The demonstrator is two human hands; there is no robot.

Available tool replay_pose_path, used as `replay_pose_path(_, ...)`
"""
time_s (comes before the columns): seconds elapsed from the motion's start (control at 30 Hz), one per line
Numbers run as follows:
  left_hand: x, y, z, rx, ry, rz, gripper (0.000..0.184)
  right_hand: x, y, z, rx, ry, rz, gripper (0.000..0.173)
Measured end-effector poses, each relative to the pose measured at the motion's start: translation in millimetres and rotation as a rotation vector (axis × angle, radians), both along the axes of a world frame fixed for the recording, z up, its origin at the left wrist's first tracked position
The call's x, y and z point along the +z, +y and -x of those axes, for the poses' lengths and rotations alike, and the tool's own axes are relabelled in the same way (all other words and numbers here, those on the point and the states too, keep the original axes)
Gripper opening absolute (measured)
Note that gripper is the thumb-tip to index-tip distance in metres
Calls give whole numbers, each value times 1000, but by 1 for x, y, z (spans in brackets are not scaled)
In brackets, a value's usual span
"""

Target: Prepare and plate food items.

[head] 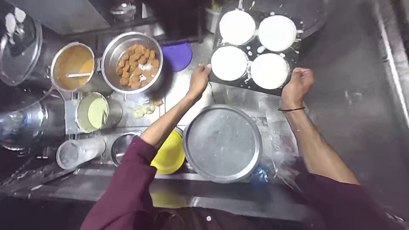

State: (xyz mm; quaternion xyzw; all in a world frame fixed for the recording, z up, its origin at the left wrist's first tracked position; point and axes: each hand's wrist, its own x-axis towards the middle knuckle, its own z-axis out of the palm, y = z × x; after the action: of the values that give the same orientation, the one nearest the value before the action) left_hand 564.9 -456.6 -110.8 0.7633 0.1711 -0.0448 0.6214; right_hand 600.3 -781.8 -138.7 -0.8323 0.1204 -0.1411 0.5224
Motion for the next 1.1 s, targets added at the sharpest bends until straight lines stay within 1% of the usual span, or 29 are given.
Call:
replay_pose_path(0.03, 5, 11, 30, 2, 25, -33, 38, -1, 7, 15, 41, -7, -20, 34)
replay_pose_path(0.1, 21, 28, 101, -27, 122, -88, 35, 5, 15, 55, 147, 59, -23, 33)
replay_pose_path(0.17, 34, 39, 174, -85, 254, -63, 35, 15, 16, 102, 262, 169, 1, 31)
replay_pose_path(0.27, 26, 44, 254, -141, 453, 61, 27, 6, 12, 155, 364, 242, 23, 30)
replay_pose_path(0.33, 14, 43, 296, -230, 576, 134, 26, -11, 6, 187, 383, 296, 57, 29)
replay_pose_path(0.4, -2, 39, 327, -326, 684, 163, 26, -22, -2, 217, 416, 375, 95, 30)
replay_pose_path(0.47, -15, 34, 347, -417, 769, 188, 26, -30, -9, 243, 434, 427, 153, 33)
replay_pose_path(0.57, -29, 27, 356, -527, 824, 162, 27, -37, -20, 258, 511, 441, 296, 39)
replay_pose_path(0.63, -37, 21, 357, -592, 842, 143, 29, -42, -26, 256, 564, 461, 409, 42)
replay_pose_path(0.7, -45, 16, 354, -709, 850, 98, 33, -45, -31, 249, 616, 515, 492, 40)
replay_pose_path(0.73, -43, 16, 349, -786, 845, 49, 36, -45, -35, 242, 671, 559, 536, 38)
replay_pose_path(0.77, -34, 17, 344, -874, 828, -43, 40, -38, -39, 234, 755, 613, 599, 36)
replay_pose_path(0.8, -15, 21, 335, -965, 792, -182, 45, -26, -40, 225, 850, 642, 694, 34)
replay_pose_path(0.83, 11, 25, 328, -1032, 727, -345, 49, -4, -38, 220, 926, 622, 807, 31)
replay_pose_path(0.87, 41, 29, 326, -1053, 625, -509, 51, 25, -37, 221, 957, 528, 904, 28)
replay_pose_path(0.9, 68, 37, 325, -1005, 473, -646, 49, 58, -34, 220, 946, 387, 946, 27)
replay_pose_path(0.93, 88, 47, 328, -906, 312, -719, 45, 89, -31, 223, 916, 242, 925, 31)
replay_pose_path(0.97, 102, 60, 331, -784, 193, -723, 44, 113, -28, 227, 866, 89, 857, 33)
replay_pose_path(1.0, 108, 75, 333, -638, 110, -670, 46, 128, -21, 230, 790, -42, 765, 29)
replay_pose_path(1.03, 108, 88, 337, -481, 56, -603, 48, 135, -12, 235, 698, -150, 639, 28)
replay_pose_path(1.07, 103, 99, 344, -340, 35, -593, 49, 132, 0, 242, 602, -225, 522, 32)
replay_pose_path(1.1, 95, 109, 353, -229, 46, -674, 49, 125, 15, 252, 524, -250, 437, 36)
